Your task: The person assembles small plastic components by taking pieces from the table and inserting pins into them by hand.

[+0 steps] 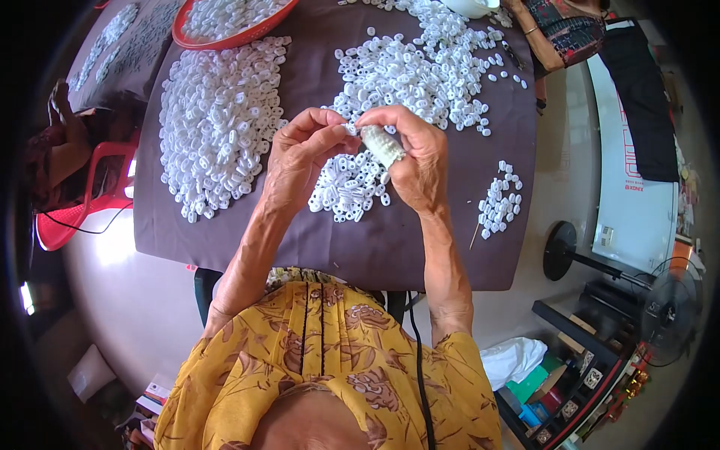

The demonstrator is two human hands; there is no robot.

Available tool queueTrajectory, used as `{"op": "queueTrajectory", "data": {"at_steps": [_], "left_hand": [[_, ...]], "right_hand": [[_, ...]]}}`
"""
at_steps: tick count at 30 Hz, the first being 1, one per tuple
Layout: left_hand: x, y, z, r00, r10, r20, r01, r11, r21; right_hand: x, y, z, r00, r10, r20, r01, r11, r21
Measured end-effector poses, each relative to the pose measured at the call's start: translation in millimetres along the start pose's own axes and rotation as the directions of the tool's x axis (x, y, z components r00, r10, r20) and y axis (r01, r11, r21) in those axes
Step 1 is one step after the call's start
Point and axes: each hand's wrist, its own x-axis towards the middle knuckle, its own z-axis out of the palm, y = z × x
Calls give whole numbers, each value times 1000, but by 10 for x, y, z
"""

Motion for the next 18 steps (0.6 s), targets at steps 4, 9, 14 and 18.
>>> {"op": "queueTrajectory", "data": {"at_steps": [4, 9, 14, 18], "left_hand": [[-8, 32, -17, 1000, 25, -10, -25, 1000, -2], [-74, 112, 4, 999, 45, -17, -46, 997, -58], [-113, 182, 38, 999, 43, -5, -43, 999, -20], [-122, 183, 44, 1000, 30, 3, -29, 998, -55]], "right_hand": [[67, -76, 57, 995, -101, 10, 102, 989, -106], [94, -125, 77, 995, -76, 60, 76, 997, 1], [121, -136, 51, 997, -72, 24, 74, 995, -68], [111, -134, 47, 996, -65, 63, 71, 992, -102]]}}
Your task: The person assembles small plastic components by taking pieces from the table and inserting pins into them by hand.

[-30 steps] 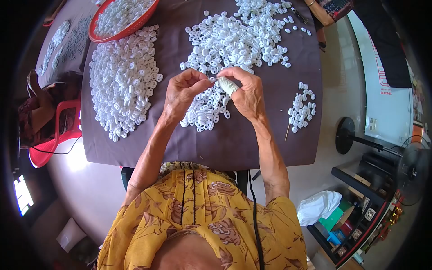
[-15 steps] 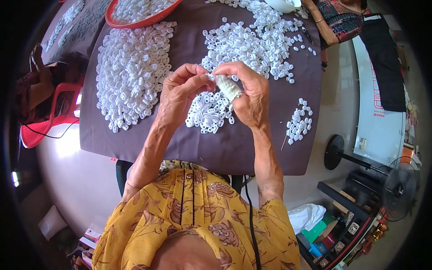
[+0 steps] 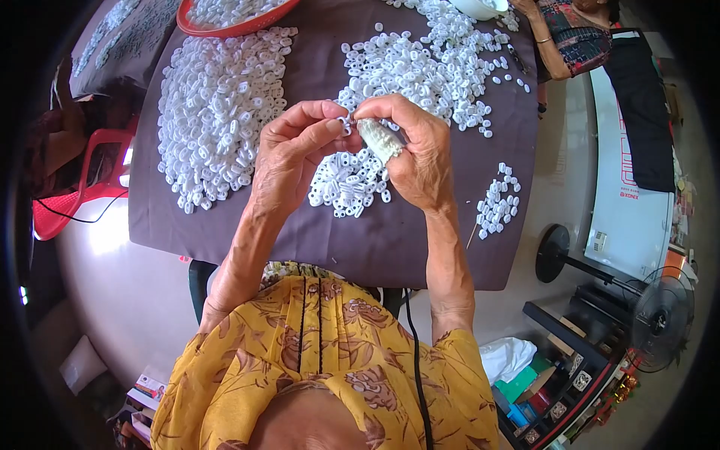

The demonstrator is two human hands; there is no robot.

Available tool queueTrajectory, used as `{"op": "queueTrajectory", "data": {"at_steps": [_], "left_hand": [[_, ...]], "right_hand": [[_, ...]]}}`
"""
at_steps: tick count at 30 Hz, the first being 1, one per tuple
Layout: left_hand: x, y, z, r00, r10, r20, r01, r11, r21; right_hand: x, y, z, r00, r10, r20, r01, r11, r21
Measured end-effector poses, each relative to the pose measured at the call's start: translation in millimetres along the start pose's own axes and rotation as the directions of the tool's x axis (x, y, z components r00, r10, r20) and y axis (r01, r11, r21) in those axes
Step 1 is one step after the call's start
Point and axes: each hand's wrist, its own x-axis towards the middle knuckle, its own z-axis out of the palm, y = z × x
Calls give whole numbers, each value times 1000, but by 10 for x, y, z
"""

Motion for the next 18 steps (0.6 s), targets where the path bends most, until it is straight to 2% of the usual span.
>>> {"op": "queueTrajectory", "data": {"at_steps": [18], "left_hand": [[2, -48, 22, 1000, 4, -1, -4, 1000, -5]], "right_hand": [[-85, 66, -6, 999, 48, -16, -47, 998, 31]]}}
